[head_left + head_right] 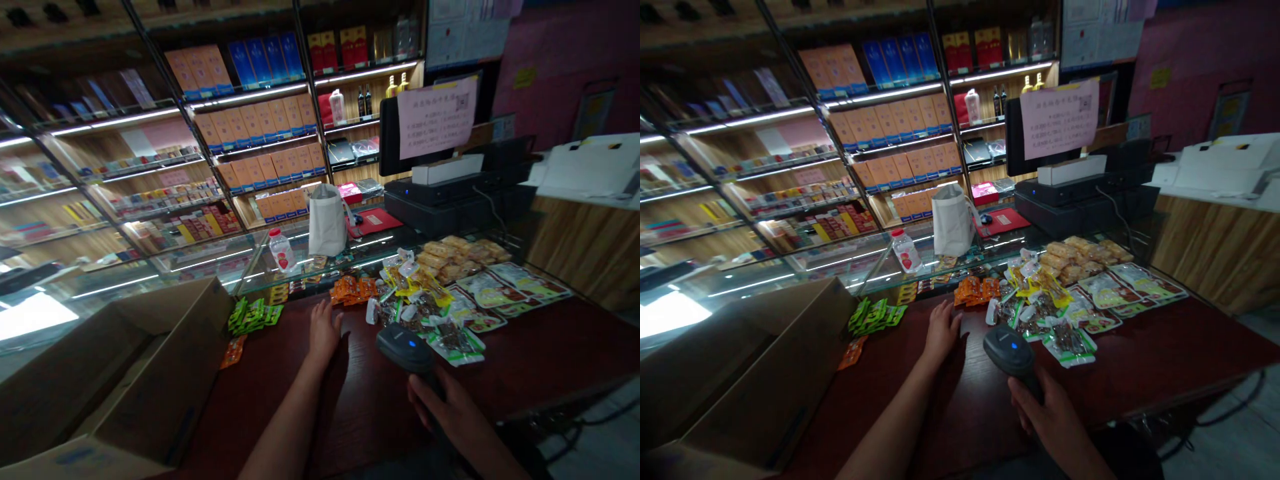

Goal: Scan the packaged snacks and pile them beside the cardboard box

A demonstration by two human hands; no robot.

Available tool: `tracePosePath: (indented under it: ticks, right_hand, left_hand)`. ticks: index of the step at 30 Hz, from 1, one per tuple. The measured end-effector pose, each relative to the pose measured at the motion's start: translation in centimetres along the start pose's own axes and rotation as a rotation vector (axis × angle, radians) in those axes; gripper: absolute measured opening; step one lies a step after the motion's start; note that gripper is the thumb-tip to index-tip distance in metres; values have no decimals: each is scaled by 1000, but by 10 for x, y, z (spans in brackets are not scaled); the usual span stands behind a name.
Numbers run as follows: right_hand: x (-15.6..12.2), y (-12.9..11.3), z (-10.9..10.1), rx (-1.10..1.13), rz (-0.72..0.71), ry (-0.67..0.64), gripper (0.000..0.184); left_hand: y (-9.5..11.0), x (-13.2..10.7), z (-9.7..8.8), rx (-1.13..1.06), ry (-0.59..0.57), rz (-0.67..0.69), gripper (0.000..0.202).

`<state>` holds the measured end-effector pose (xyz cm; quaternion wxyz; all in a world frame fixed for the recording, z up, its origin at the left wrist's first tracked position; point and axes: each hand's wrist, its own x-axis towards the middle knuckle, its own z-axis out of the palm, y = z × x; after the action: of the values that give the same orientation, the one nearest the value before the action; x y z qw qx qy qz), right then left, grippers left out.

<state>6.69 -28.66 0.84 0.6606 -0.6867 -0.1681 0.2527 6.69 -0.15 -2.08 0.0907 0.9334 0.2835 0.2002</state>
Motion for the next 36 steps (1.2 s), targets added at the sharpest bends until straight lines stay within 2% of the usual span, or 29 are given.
tracePosePath:
  ticks: [4, 8, 13, 17, 22, 24, 26, 30, 32, 33, 36]
  right_hand:
    - [-6, 2, -7, 39, 22, 43, 55]
    - [-8, 5, -13, 72, -1, 60, 58]
    - [-6, 8, -19, 97, -8, 87, 58]
    - [-3, 11, -19, 106, -10, 86, 59]
    - [-1, 12, -19, 105, -2, 53, 54]
    - [-1, 12, -19, 102, -10, 47, 54]
    - [0, 11, -20, 119, -12, 62, 55]
    - [4, 5, -19, 151, -18, 98, 58]
    - [7, 0, -17, 151, -33, 95, 57]
    - [8, -3, -16, 152, -41, 90, 56]
    - [11, -12, -13, 168, -55, 66, 54]
  left_hand:
    - [36, 41, 4, -8, 67, -131, 47]
    - [54, 63, 11, 17, 57, -258, 57]
    - [64, 70, 12, -2, 3, -321, 53]
    - [68, 71, 7, -70, 4, -348, 46]
    - [63, 66, 0, -271, 27, -322, 19]
    - [60, 57, -4, -401, 38, -285, 15]
    - [59, 39, -8, -540, 44, -249, 18]
    - [63, -19, -18, -823, -16, -229, 34]
    - [66, -50, -24, -1195, -124, -306, 37]
    - [68, -64, -28, -1311, -156, -354, 38]
    - [69, -92, -39, -1481, -199, -479, 39]
